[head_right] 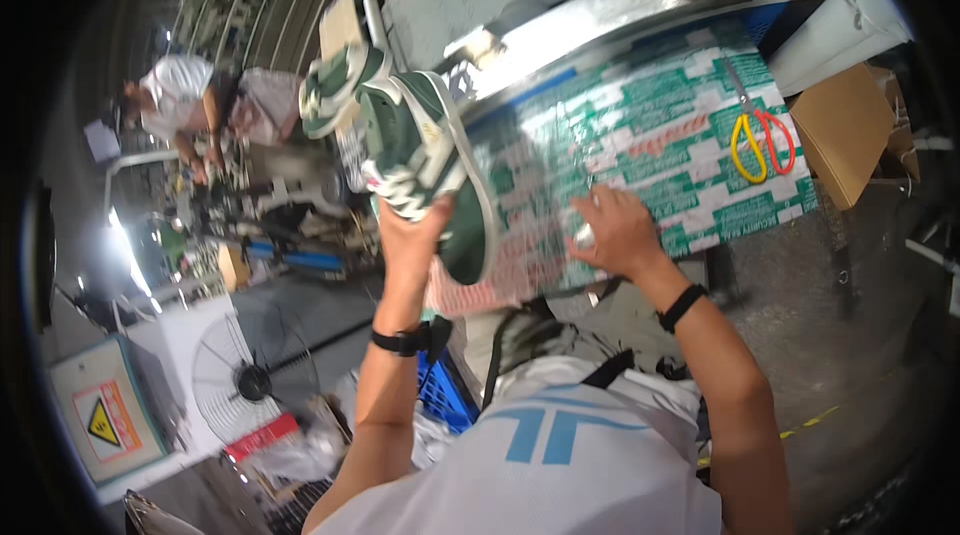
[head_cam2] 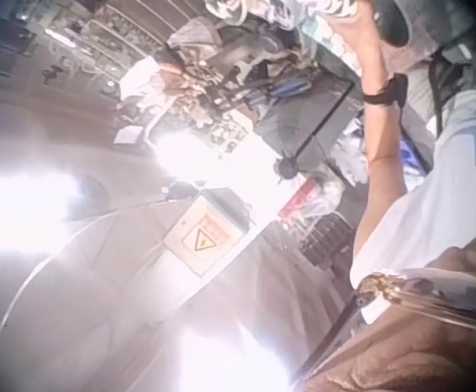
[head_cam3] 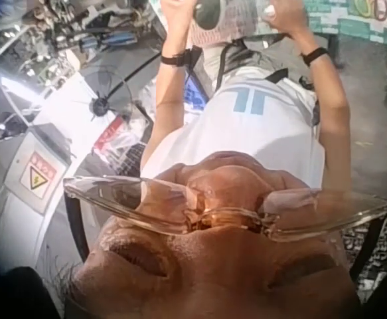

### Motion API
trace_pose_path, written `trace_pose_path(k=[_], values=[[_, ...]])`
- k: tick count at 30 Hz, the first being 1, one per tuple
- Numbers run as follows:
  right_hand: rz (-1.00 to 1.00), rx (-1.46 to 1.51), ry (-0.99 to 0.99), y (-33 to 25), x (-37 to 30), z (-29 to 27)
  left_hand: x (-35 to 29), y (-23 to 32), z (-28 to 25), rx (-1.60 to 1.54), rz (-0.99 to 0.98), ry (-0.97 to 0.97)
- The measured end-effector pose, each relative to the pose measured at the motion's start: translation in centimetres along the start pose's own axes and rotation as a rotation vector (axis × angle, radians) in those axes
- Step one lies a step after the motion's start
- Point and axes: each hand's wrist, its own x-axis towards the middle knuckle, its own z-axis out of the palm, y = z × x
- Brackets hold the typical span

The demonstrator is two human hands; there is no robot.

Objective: Checking the quality of shoes and lacing them on an assembly line.

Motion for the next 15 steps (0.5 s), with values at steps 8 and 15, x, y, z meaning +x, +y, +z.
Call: trace_pose_path(k=[8,15], values=[[-0.001,-0.024,-0.031,-1.4,0.4,0.0,-12.9,-6.3,4.4,0.128,-0.121,0.145],[0.363,0.52,-0.167,-8.8,-0.4,-2.9,-12.2,-11.7,-2.7,-0.078,-0.473,-0.253]])
